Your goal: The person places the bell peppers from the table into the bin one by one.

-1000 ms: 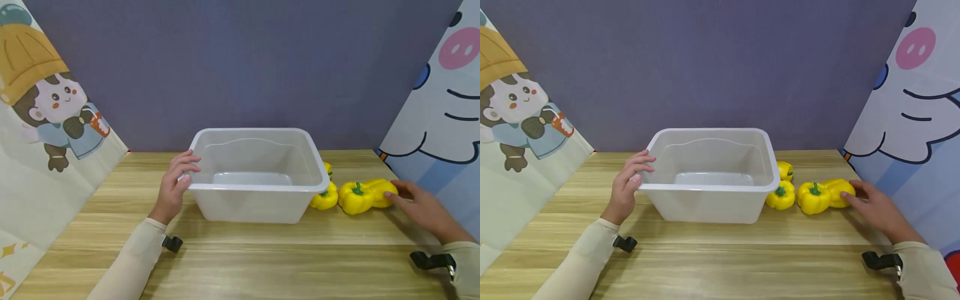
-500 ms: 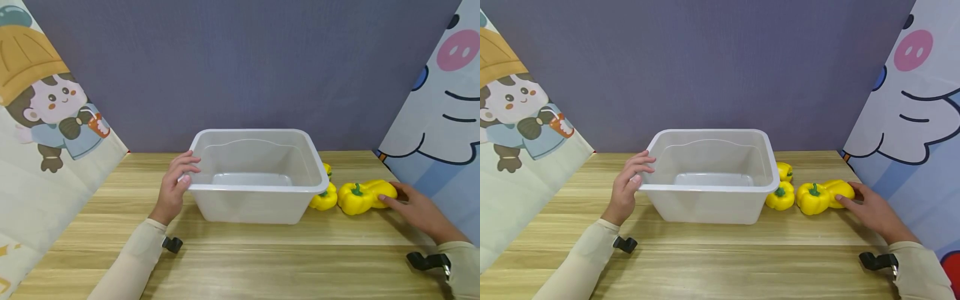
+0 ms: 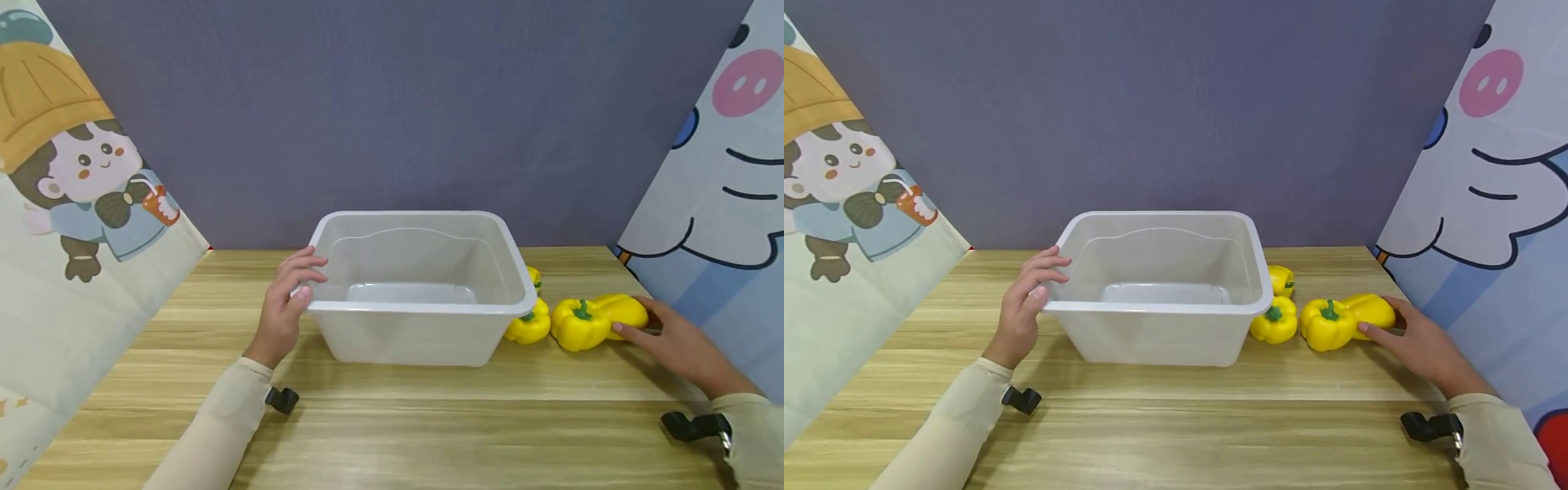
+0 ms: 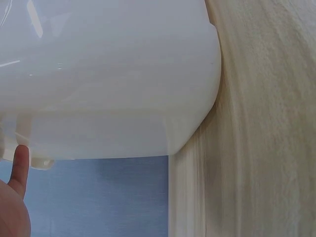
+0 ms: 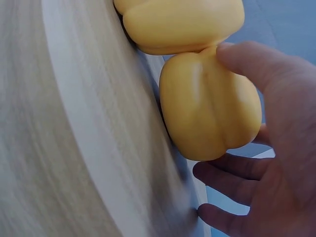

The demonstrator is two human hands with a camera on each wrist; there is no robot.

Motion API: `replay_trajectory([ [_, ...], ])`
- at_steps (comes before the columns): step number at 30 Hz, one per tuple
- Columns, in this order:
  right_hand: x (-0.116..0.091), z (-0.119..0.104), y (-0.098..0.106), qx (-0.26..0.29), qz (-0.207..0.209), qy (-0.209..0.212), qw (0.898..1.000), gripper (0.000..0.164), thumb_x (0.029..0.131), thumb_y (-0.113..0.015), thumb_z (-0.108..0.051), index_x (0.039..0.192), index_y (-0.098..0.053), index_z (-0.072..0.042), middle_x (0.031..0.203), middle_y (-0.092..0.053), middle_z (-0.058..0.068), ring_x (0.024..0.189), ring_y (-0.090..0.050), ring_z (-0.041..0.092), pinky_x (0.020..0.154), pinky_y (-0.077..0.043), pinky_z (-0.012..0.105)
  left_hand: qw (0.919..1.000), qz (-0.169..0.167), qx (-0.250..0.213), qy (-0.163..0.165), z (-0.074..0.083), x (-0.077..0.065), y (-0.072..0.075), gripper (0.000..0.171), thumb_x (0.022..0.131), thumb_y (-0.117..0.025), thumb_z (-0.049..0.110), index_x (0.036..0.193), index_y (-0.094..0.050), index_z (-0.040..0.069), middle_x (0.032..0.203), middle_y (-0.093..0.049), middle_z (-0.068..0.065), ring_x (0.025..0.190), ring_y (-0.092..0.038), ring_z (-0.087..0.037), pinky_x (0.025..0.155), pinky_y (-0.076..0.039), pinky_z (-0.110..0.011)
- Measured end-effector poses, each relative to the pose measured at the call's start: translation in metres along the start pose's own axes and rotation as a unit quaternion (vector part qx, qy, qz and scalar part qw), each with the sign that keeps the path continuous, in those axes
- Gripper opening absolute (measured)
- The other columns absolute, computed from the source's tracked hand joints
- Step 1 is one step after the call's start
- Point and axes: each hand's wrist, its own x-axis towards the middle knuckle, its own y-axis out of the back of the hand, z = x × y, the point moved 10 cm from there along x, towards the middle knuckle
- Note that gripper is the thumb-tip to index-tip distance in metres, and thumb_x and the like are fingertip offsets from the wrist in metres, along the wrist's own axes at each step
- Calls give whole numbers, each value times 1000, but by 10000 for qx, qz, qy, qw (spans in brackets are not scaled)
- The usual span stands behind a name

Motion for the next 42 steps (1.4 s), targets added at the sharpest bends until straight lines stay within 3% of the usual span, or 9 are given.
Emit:
replay_trajectory([
  [12, -1, 1, 0, 205, -88, 59, 9997, 97, 95, -59, -53, 149, -19, 17, 139, -34, 44, 119, -43, 58, 89, -40, 71, 10000, 1, -14, -34, 1, 0, 0, 26, 88, -44, 5, 100, -67, 0, 125, -62, -22, 136, -40, -41, 117, -24, -52],
  [19, -25, 1, 1, 234, -22, -253, 9994, 98, 96, -57, -55, 144, -20, 22, 138, -31, 48, 121, -39, 62, 91, -36, 76, 9999, -61, -104, -56, 7, -5, 7, 26, 89, -44, 5, 101, -67, -1, 125, -62, -22, 136, -40, -41, 117, -24, -52],
  [25, -45, -2, 1, 426, 326, -398, 9978, 94, 96, -58, -53, 140, -23, 22, 136, -31, 49, 119, -39, 63, 90, -37, 76, 9998, -94, -182, -86, 12, -9, 15, 27, 89, -44, 5, 100, -67, -1, 124, -62, -22, 136, -40, -41, 117, -24, -52],
  [29, -44, -3, 1, 603, 440, -314, 9967, 96, 96, -60, -50, 145, -18, 21, 137, -29, 49, 119, -39, 63, 89, -39, 75, 9997, -92, -188, -95, 12, -9, 15, 26, 89, -44, 6, 100, -67, -1, 124, -62, -23, 136, -40, -41, 117, -24, -52],
  [42, -44, -5, -4, 32, 9, -308, 9995, 102, 95, -57, -55, 148, -13, 21, 136, -36, 48, 117, -45, 60, 89, -41, 72, 9997, -106, -195, -57, 13, -9, 16, 26, 90, -44, 7, 101, -67, -1, 125, -62, -22, 136, -40, -41, 117, -23, -52],
])
